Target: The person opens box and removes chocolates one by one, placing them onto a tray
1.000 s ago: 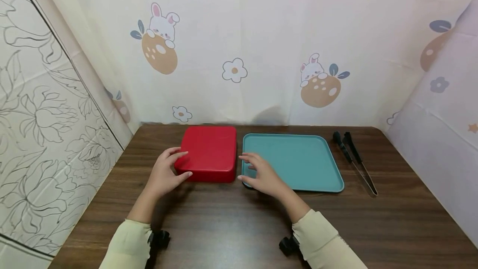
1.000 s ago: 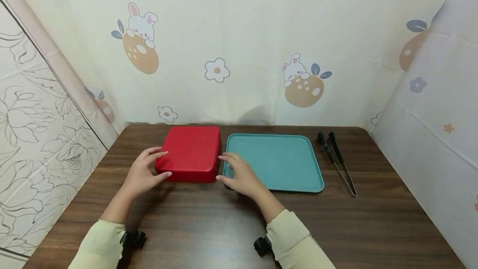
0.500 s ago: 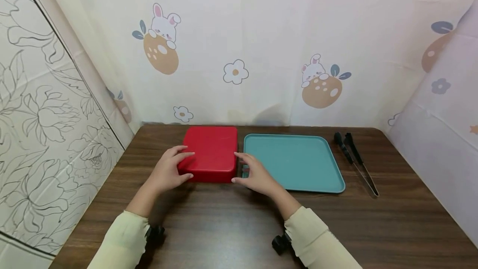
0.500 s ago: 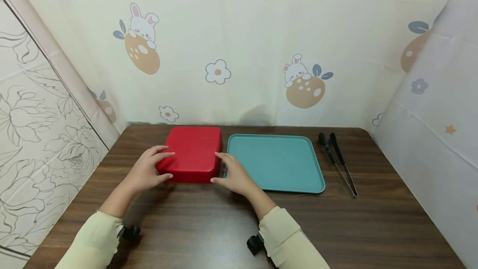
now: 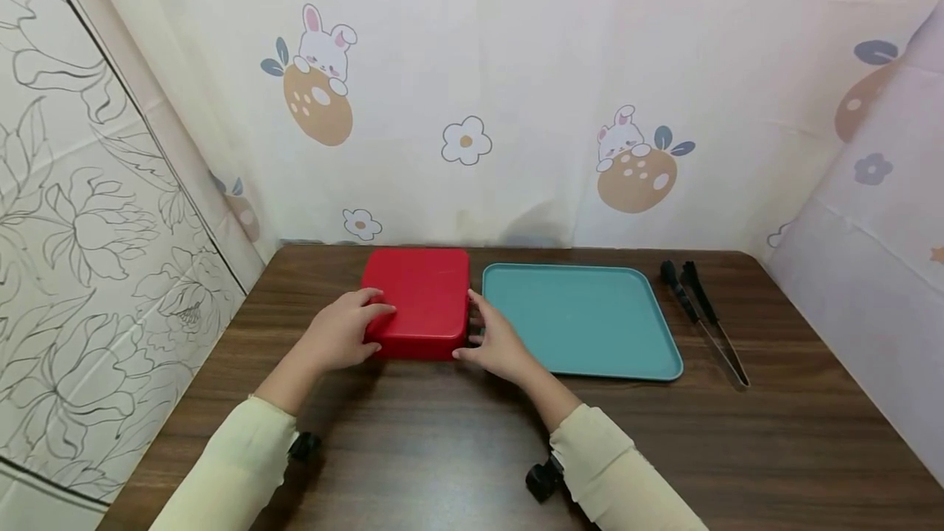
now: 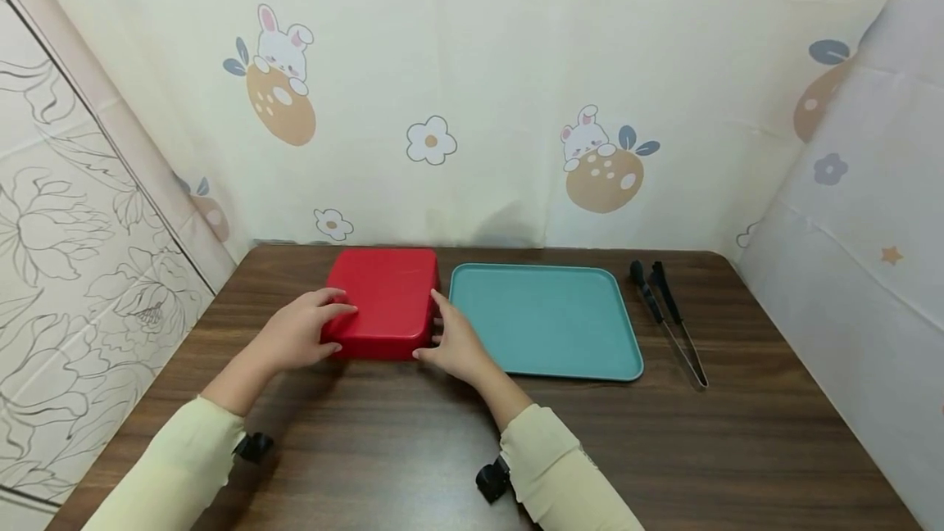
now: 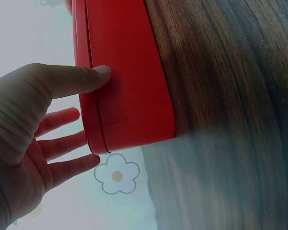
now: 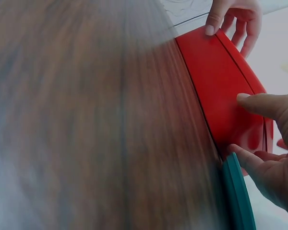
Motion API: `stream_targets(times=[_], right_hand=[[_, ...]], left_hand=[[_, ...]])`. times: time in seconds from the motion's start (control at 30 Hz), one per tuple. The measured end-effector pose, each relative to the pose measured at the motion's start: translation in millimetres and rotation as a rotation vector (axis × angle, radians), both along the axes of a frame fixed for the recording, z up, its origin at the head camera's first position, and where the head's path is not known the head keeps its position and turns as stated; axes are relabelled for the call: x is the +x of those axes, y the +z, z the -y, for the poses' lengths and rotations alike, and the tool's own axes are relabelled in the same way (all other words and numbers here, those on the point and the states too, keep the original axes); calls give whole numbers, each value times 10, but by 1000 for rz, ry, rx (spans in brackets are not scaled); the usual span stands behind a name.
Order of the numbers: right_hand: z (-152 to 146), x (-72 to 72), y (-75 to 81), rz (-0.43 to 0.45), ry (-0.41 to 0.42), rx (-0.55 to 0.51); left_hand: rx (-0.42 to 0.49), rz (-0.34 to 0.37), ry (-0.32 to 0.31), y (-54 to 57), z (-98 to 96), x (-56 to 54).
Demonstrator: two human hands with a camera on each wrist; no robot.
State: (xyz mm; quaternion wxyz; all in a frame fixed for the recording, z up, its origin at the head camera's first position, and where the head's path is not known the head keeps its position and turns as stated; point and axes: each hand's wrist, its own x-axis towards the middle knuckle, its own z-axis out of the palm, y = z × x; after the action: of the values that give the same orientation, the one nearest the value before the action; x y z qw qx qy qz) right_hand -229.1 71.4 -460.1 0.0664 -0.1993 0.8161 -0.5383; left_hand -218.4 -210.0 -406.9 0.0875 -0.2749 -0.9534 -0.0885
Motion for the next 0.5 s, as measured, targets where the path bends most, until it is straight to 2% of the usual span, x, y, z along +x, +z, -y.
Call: stream_targets(times=[0.13,0.3,0.5], right_hand=[[24,-1,8,57,-37,-15],[39,-1,20,72,-50,5],[57,-10,22,68,-51,8]], left_hand=[[-76,-6,-11,34,-59,-3],[-154,15,-22,62,-142,-7],[-268,72,12,105,-257,-24]])
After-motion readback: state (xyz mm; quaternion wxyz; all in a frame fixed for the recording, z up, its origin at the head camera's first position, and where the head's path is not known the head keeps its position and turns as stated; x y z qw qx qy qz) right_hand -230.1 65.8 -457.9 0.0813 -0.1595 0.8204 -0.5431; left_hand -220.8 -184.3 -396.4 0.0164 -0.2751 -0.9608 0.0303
